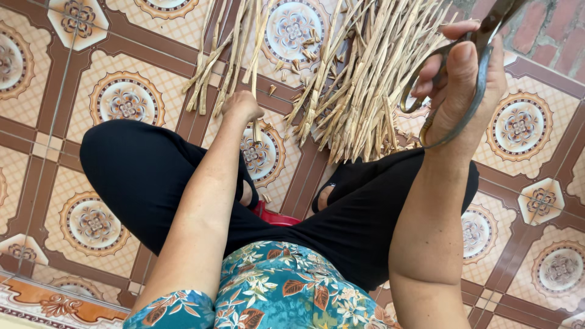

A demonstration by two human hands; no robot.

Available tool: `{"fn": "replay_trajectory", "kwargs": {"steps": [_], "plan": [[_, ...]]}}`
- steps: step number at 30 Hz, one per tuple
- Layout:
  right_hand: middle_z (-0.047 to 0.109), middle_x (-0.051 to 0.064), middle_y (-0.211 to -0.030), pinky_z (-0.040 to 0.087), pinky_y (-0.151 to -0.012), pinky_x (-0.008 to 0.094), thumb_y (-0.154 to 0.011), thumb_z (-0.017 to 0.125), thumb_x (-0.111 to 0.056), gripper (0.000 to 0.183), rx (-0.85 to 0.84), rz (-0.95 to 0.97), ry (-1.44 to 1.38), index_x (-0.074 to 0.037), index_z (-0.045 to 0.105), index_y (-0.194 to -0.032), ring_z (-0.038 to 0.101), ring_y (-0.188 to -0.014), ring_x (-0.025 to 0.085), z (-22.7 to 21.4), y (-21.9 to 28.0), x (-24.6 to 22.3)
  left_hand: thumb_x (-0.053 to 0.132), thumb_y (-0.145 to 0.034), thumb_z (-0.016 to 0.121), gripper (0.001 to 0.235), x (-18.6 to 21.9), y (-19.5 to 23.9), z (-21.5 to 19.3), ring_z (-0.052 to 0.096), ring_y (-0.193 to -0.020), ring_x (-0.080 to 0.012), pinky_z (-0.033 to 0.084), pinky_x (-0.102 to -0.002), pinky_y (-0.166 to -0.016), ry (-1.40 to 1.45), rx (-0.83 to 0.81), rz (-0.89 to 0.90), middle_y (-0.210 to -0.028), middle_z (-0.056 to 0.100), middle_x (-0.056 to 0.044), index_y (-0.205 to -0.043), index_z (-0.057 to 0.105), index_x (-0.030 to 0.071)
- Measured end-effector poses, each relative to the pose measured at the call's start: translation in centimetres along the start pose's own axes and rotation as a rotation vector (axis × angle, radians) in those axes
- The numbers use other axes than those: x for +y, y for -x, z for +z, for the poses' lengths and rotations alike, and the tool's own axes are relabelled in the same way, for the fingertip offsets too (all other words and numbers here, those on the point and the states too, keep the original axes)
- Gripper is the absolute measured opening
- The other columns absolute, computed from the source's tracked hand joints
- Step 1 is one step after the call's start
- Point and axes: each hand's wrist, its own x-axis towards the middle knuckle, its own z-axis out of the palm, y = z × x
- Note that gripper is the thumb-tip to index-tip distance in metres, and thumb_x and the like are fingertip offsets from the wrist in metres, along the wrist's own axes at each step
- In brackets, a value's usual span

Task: The person sits on a small stool and uses shears to trim and split dried sticks. They repeatedly pick up sticks, cut them into smaller pieces, and place the trimmed pieces into a pile on the floor.

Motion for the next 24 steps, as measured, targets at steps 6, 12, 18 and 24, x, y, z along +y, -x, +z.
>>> {"fn": "replay_trajectory", "kwargs": {"steps": [6,12,18,24], "plan": [[0.064,0.008,-0.079,0.049,-0.056,0.022,-0.111,0.073,-0.040,0.041,0.012,-0.017,-0.001,-0.002,0.062,-0.124,0.062,-0.063,0.014,0.1,0.1,0.5,0.018,-0.087,0.067,0.019,-1.9,-1.0,4.6,0.064,-0.050,-0.0193,0.052,-0.035,-0.049,0.279,-0.369,0.062,-0.064,0.070,-0.012,-0.084,0.073,0.000],[0.063,0.006,-0.079,0.049,-0.055,0.021,-0.112,0.075,-0.040,0.040,0.019,-0.019,0.011,-0.003,0.063,-0.122,0.062,-0.064,0.011,0.5,0.0,1.0,0.013,-0.091,0.064,0.020,-1.1,1.6,12.9,0.065,-0.047,-0.0184,0.054,-0.032,-0.039,0.679,-0.493,-0.051,-0.064,0.066,-0.013,-0.090,0.067,-0.007],[0.062,0.005,-0.081,0.049,-0.056,0.021,-0.113,0.075,-0.038,0.038,0.017,-0.017,0.013,-0.003,0.063,-0.123,0.063,-0.067,0.011,0.4,0.2,0.9,0.008,-0.084,0.063,0.029,0.7,11.1,13.0,0.052,-0.042,-0.0110,0.042,-0.026,-0.034,0.814,-0.700,0.057,-0.072,0.067,-0.009,-0.110,0.062,-0.003],[0.063,0.006,-0.080,0.048,-0.056,0.021,-0.114,0.076,-0.038,0.039,0.003,-0.016,-0.010,-0.003,0.063,-0.124,0.061,-0.065,0.011,0.2,0.2,0.7,0.007,-0.082,0.066,0.091,-0.4,21.0,3.9,0.048,-0.041,-0.0109,0.036,-0.027,-0.034,1.089,-0.584,0.203,-0.072,0.068,-0.009,-0.158,0.016,0.015]]}}
